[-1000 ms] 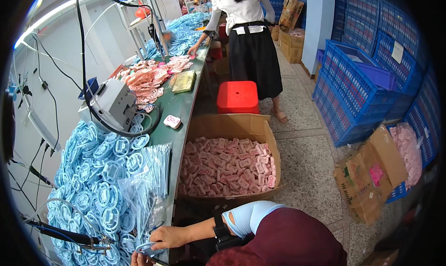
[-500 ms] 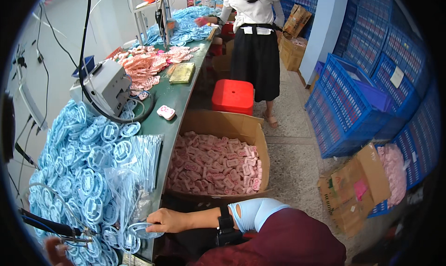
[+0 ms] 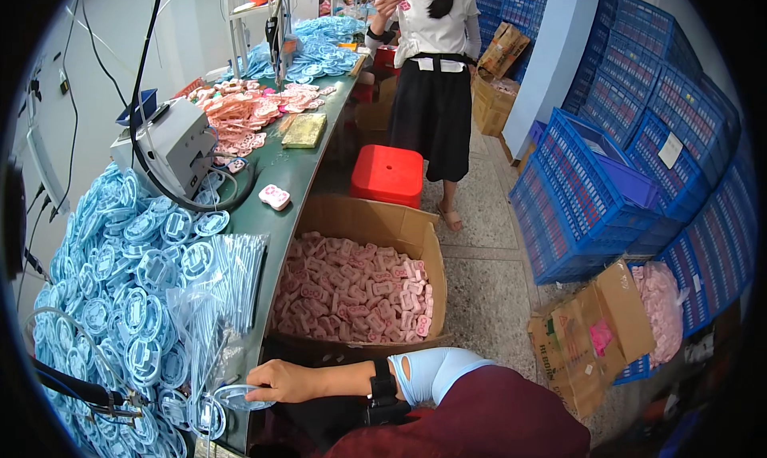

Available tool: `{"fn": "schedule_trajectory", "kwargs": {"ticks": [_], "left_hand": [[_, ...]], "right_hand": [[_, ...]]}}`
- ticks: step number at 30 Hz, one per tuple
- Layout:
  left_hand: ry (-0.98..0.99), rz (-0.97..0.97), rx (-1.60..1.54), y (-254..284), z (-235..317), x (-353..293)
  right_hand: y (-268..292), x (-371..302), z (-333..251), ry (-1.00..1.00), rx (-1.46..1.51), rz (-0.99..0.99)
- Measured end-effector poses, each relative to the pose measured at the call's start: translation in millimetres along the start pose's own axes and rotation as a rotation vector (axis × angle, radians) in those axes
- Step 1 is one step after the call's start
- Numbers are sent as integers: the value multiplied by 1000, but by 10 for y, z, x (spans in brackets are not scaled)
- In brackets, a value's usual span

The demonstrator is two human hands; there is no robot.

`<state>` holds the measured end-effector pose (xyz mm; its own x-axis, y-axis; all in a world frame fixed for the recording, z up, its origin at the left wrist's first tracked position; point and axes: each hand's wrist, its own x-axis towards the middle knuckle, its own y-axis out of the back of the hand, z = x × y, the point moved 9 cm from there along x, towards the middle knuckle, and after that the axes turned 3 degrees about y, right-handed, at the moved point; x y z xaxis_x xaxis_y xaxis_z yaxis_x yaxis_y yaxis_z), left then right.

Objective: Assembling circuit boards into circular blue plastic housings using an electric screwdriver.

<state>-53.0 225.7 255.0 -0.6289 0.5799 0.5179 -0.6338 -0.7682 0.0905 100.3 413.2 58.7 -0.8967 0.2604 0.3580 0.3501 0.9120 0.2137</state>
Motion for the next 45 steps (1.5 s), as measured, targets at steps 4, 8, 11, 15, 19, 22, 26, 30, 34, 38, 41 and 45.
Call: {"fn": "schedule_trajectory", "kwargs": {"ticks": [4,8,11,15,19,22,26,30,34,38,41,45], "left_hand": [[-5,-13,0,-118,-29,26],[-8,-13,2,-198,-73,25],[-5,-13,6,-240,-94,15],[16,-24,15,-311,-139,-10],[70,-80,21,-401,-239,-65],[114,-70,56,-302,-289,-155],[131,-76,79,-277,-320,-207],[140,-83,78,-276,-350,-220],[144,-76,73,-273,-416,-234],[137,-77,60,-335,-473,-200],[124,-86,60,-392,-464,-150],[100,-112,94,-382,-383,-64]], "right_hand": [[-57,11,-63,99,16,21],[-87,27,-101,86,-3,-18],[-86,24,-77,59,6,-19],[-52,40,-64,89,-9,-3],[75,-2,-77,116,-73,95],[731,34,-232,133,-243,503],[2054,-197,-27,-103,-41,944],[3528,-423,-169,-187,-722,988],[4073,-342,-622,-146,-1256,959],[4308,-296,-768,-256,-1248,980],[4102,-257,-713,-108,-1246,921],[3617,-319,-226,-138,-1040,774]]}}
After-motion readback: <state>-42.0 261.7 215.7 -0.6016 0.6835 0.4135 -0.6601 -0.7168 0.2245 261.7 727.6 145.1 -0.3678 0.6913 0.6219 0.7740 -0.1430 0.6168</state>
